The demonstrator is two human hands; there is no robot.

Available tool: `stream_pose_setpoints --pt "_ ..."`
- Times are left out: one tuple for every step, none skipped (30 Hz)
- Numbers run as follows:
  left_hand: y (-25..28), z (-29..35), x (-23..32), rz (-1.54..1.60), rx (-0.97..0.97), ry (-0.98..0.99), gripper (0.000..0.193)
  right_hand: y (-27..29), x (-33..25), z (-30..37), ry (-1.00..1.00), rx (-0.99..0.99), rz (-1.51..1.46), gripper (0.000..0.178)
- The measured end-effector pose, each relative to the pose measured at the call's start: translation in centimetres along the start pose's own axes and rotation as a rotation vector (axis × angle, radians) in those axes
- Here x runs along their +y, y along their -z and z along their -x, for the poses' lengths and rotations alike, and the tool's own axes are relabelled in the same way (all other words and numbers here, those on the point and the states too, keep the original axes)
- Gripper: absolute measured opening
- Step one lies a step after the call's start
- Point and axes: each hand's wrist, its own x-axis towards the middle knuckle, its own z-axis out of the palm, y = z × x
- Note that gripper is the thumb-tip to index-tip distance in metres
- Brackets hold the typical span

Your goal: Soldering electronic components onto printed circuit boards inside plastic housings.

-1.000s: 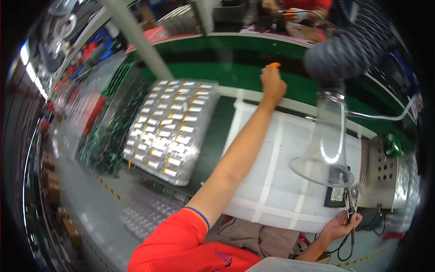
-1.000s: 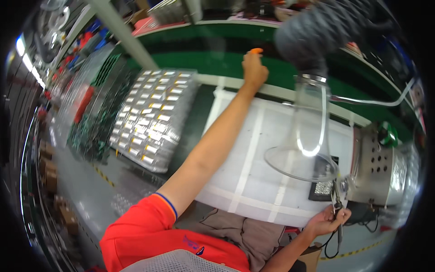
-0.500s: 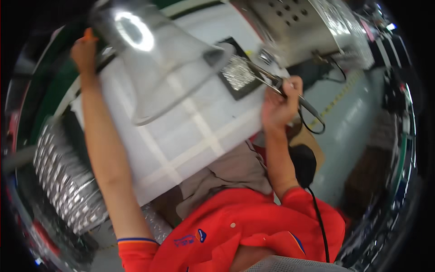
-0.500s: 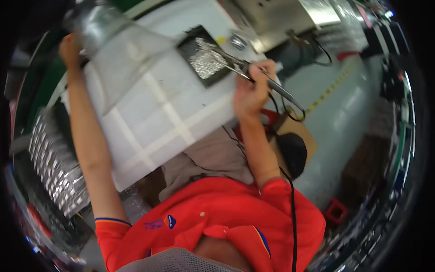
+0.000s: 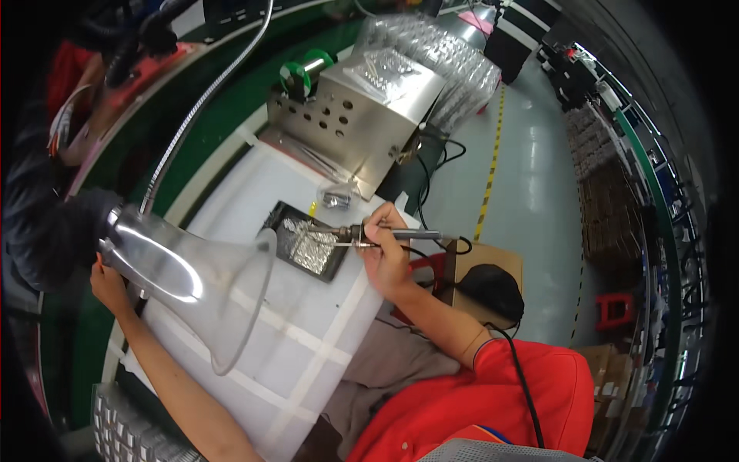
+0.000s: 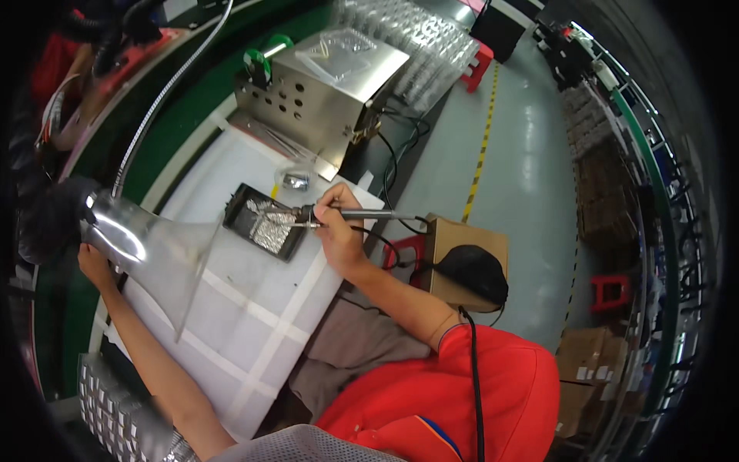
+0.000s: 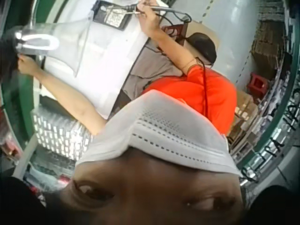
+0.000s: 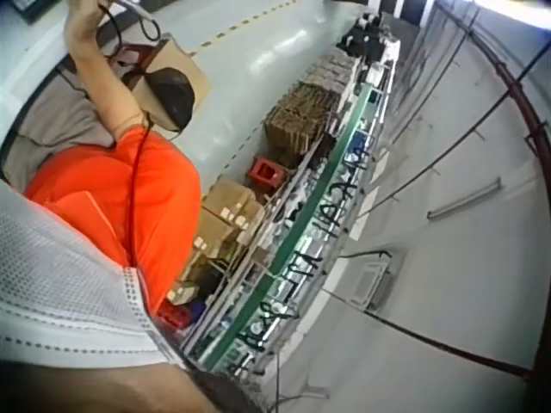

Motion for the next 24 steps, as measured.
stream_pose_setpoints --pt "0.2 0.2 0.4 -0.017 -0.013 0.010 0.034 -0.1 -0.1 0.0 -0.004 -0.012 -0.009 0.011" --pt "0.5 0.3 0.8 -0.033 -0.029 0.046 0.032 -0.3 -0.2 0.0 -0.024 0.003 -0.030 0.010" --pt "0.8 0.6 1.2 0.052 -0.009 0.020 0.032 -0.4 -0.2 0.0 -0.010 -0.016 -0.025 0.010" --pt "1.0 0.6 1.5 0.056 -0.003 0.021 0.032 -0.4 -0.3 0.0 -0.013 0.004 -0.023 0.011" --pt "1.2 0.8 1.7 0.080 -0.012 0.039 0.033 -0.4 -0.3 0.1 -0.022 0.022 -0.026 0.011" --pt "1.3 0.8 1.9 0.104 -0.025 0.054 0.033 -0.4 -0.3 0.1 -0.015 0.028 -0.021 0.011" --pt "1.4 0.9 2.0 0.105 -0.025 0.050 0.033 -0.3 -0.3 0.0 -0.022 0.013 -0.031 0.011" --pt "1.5 1.0 2.1 0.073 -0.035 0.055 0.034 -0.3 -0.2 0.0 -0.028 -0.002 -0.044 0.012" --pt "1.5 1.0 2.2 0.040 -0.044 0.061 0.035 -0.2 -0.2 0.0 -0.024 -0.001 -0.047 0.012" --pt "1.6 1.0 2.5 0.040 -0.041 0.055 0.035 -0.1 -0.1 0.1 -0.027 0.004 -0.040 0.012" --pt "1.7 0.9 2.8 0.131 0.024 0.062 0.036 -0.1 -0.1 0.1 -0.029 0.007 -0.032 0.012" --pt "1.9 0.9 3.3 0.225 0.087 0.068 0.038 0.0 0.0 0.1 -0.021 0.011 -0.039 0.012" --pt "2.3 0.8 3.9 0.229 0.089 0.059 0.038 0.0 0.0 0.0 -0.031 0.012 -0.044 0.012" --pt "2.9 0.6 4.6 0.316 0.187 0.088 0.037 0.0 0.0 0.0 -0.042 0.014 -0.046 0.012" --pt "3.7 0.6 5.4 0.403 0.285 0.116 0.037 0.0 0.0 0.0 -0.034 0.016 -0.056 0.012" --pt "4.7 0.1 6.2 0.548 0.432 0.019 0.029 0.0 0.0 0.0 -0.033 0.012 -0.054 0.013" --pt "5.8 0.1 7.0 0.551 0.537 0.064 0.027 0.0 0.0 0.1 -0.036 0.006 -0.053 0.013" --pt "7.2 0.2 7.5 0.548 0.643 0.110 0.026 0.0 0.0 0.0 -0.039 0.010 -0.046 0.013" --pt "8.5 -0.1 8.3 0.609 0.710 0.008 0.027 0.0 -0.1 0.1 -0.051 0.012 -0.041 0.013" --pt "9.8 -0.7 9.2 0.719 0.787 -0.014 0.026 -0.1 0.0 0.0 -0.039 0.060 -0.010 0.011" --pt "11.3 -1.3 9.9 0.767 0.881 -0.049 0.026 -0.1 0.0 0.0 -0.012 0.056 0.004 0.008" --pt "12.8 -1.9 10.9 1.026 0.971 -0.120 0.025 -0.2 0.1 0.0 0.054 0.059 0.065 0.007" --pt "14.8 -2.1 11.6 1.049 1.004 -0.141 0.024 -0.3 0.1 0.0 0.030 0.086 0.068 0.006" --pt "17.1 -2.1 12.6 1.052 1.106 -0.168 0.024 -0.4 0.2 0.1 0.058 0.056 0.038 0.006"
